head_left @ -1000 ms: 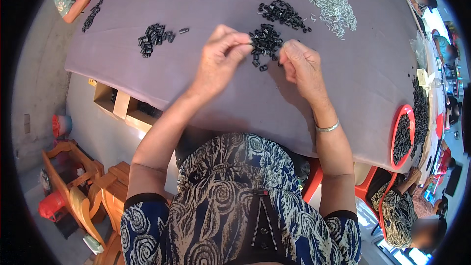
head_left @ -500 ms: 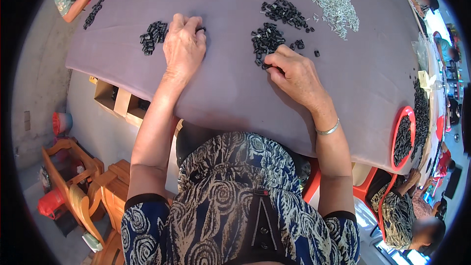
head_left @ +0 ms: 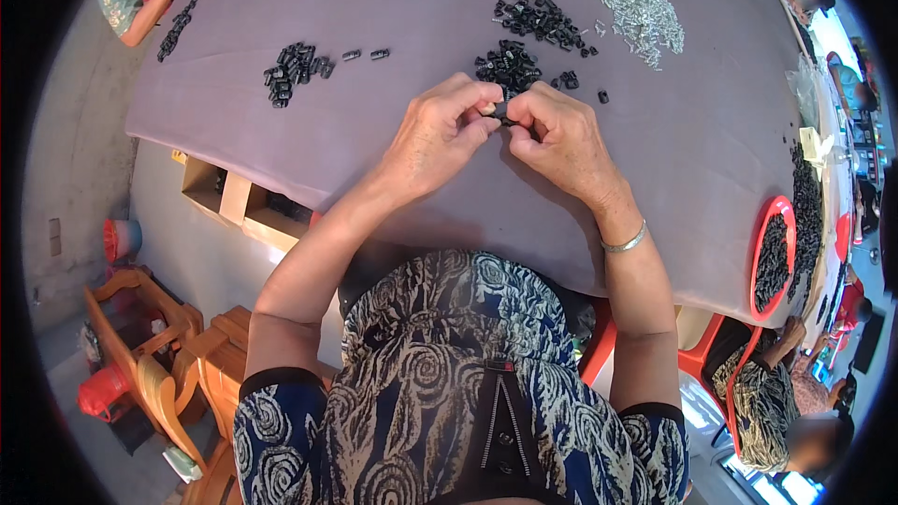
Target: Inspecting and sorting small black components on a shared workshop table.
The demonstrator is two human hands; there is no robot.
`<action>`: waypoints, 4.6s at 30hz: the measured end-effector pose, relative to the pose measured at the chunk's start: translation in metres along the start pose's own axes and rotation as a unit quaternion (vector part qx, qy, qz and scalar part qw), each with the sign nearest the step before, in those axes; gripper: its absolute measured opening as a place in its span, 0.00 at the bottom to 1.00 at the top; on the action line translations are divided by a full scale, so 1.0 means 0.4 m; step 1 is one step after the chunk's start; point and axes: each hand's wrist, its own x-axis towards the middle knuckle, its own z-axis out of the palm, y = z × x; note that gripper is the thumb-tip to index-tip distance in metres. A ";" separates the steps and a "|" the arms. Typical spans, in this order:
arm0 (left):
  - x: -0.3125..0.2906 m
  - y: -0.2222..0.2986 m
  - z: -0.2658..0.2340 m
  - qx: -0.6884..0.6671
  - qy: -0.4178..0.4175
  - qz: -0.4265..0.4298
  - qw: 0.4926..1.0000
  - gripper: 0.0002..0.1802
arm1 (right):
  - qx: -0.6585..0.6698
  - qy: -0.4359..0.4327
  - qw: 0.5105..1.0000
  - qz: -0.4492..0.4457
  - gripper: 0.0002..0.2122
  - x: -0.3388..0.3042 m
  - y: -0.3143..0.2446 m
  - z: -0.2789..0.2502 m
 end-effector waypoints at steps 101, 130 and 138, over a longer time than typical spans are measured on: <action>0.008 -0.020 0.017 -0.350 -0.037 -0.173 0.920 0.09 | 0.294 0.108 0.945 0.093 0.02 0.014 0.007 0.027; 0.001 0.000 0.019 -0.445 -0.044 -0.233 0.863 0.09 | 0.205 0.157 0.966 0.023 0.03 0.011 -0.003 0.033; -0.003 -0.006 0.022 -0.450 -0.044 -0.223 0.864 0.10 | 0.143 0.150 0.978 -0.006 0.03 0.008 -0.003 0.030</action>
